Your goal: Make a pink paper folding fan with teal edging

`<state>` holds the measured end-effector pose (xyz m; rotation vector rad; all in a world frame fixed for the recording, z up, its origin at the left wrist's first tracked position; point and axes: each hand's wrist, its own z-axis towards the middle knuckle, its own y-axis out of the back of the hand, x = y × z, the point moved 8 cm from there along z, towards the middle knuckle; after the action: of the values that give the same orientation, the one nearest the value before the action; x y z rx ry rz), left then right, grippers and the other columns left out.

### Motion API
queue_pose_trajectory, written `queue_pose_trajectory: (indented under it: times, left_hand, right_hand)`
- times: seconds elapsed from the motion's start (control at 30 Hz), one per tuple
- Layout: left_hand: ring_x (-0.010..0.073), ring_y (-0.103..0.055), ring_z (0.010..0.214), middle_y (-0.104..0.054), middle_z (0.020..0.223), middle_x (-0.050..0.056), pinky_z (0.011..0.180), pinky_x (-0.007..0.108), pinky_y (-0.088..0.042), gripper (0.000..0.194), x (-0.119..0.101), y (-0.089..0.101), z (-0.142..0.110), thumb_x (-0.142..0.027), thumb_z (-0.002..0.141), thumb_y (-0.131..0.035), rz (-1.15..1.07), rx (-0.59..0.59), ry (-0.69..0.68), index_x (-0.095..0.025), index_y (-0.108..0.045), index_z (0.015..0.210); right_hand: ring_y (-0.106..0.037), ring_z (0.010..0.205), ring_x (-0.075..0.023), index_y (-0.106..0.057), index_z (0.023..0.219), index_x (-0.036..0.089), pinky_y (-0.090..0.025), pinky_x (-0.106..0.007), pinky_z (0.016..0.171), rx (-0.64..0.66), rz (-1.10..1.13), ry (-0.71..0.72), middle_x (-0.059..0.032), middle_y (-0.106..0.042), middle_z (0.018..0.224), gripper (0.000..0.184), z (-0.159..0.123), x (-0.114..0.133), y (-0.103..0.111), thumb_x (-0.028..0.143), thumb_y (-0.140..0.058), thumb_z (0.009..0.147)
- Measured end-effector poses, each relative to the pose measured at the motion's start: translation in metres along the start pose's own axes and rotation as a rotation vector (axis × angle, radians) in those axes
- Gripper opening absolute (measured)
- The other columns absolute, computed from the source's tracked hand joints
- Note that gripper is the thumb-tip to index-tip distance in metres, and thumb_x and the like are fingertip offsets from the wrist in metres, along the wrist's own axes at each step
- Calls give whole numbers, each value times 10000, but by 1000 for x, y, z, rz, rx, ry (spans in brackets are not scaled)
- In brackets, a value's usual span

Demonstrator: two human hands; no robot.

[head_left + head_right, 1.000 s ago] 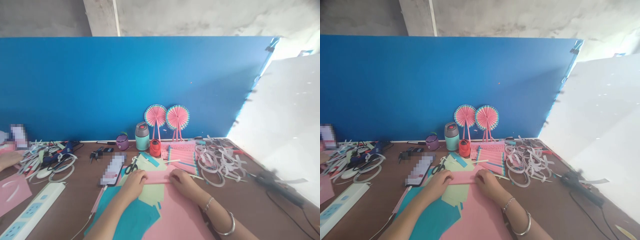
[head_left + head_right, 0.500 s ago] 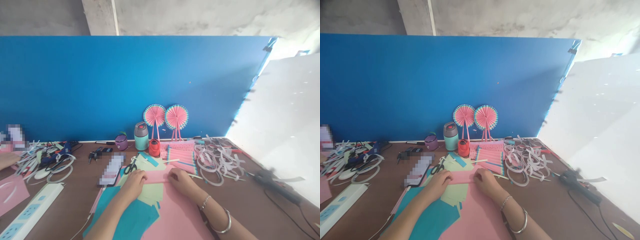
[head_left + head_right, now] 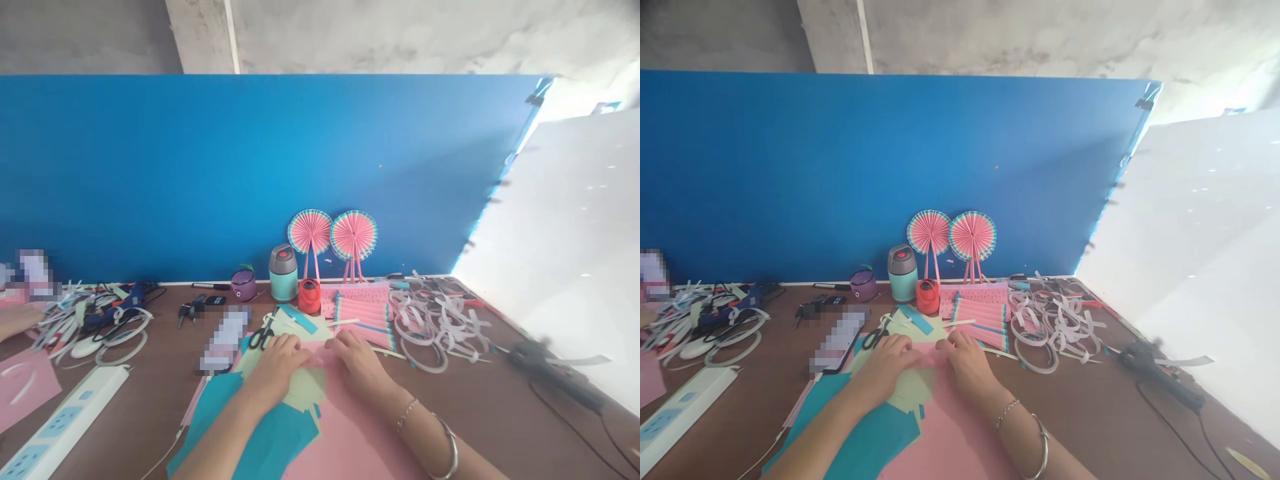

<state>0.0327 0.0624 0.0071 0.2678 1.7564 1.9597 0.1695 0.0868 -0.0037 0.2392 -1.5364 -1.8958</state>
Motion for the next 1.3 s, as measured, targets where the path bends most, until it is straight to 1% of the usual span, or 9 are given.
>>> queue_pose_trajectory:
  times: [0.17, 0.37, 0.57, 0.7, 0.87, 0.93, 1.0, 1.13, 1.3]
  left_hand:
    - [196, -453, 998, -536, 1015, 33, 820, 332, -346, 496, -7, -2, 0, -8, 836, -392, -58, -24, -84, -360, -663, 1056]
    - [199, -480, 881, -588, 878, 37, 741, 346, -330, 434, 10, 6, -1, 25, 766, -428, -34, -5, 9, -280, -737, 758]
    - [194, -507, 832, -609, 753, 26, 744, 344, -356, 345, 31, 12, -2, 35, 664, -431, -71, -60, 131, -211, -635, 536]
    - [191, -524, 842, -599, 791, 30, 756, 319, -388, 338, 39, 22, -4, 29, 652, -377, -202, -249, 178, -214, -611, 639]
    - [184, -547, 746, -559, 703, 26, 655, 275, -400, 256, 58, 43, -21, -34, 687, -331, -367, -607, 307, -209, -517, 669]
    - [174, -545, 664, -555, 623, 14, 612, 268, -383, 239, 59, 39, -21, -77, 708, -342, -426, -573, 331, -209, -508, 597]
    - [167, -552, 623, -587, 597, 12, 592, 263, -378, 251, 52, 27, -15, -121, 729, -368, -524, -433, 319, -200, -562, 589]
    - [180, -604, 726, -689, 784, 38, 607, 242, -417, 286, 24, 6, -4, -300, 828, -450, -847, -242, 282, -160, -674, 938]
    - [169, -585, 685, -659, 708, 25, 606, 234, -419, 322, 9, 3, 0, -401, 862, -470, -917, -345, 296, -154, -670, 813]
  right_hand:
    - [-467, 855, -196, -679, 1046, 319, -327, -316, 722, 67, -48, 203, -53, -581, 953, 346, -2, 19, -11, 95, -505, 848]
    - [-480, 883, -211, -745, 898, 310, -329, -333, 746, 86, -20, 94, -55, -614, 942, 364, -1, 2, 1, 45, -524, 782]
    - [-503, 851, -206, -722, 868, 237, -349, -334, 753, 122, 30, 67, -54, -605, 845, 399, -5, -5, 7, 5, -479, 653]
    - [-520, 853, -207, -674, 867, 188, -375, -325, 747, 80, 130, 66, -60, -614, 856, 338, -5, -5, 8, 13, -459, 674]
    - [-547, 743, -157, -664, 861, 190, -419, -272, 674, -9, 551, -68, -43, -628, 849, 212, -3, -21, 9, 96, -510, 750]
    - [-552, 721, -155, -658, 877, 184, -432, -272, 657, -52, 734, -151, -42, -628, 829, 150, -2, -30, 7, 177, -546, 777]
    - [-561, 721, -160, -645, 891, 179, -445, -278, 650, -89, 896, -191, -46, -626, 832, 148, -2, -34, 4, 263, -561, 802]
    - [-571, 726, -157, -644, 896, 191, -466, -278, 666, -92, 914, -127, -37, -619, 820, 131, -4, -19, 5, 248, -565, 809]
    - [-594, 802, -156, -649, 953, 210, -489, -270, 710, -39, 644, 128, -51, -625, 896, 259, -8, 19, 13, 93, -487, 788]
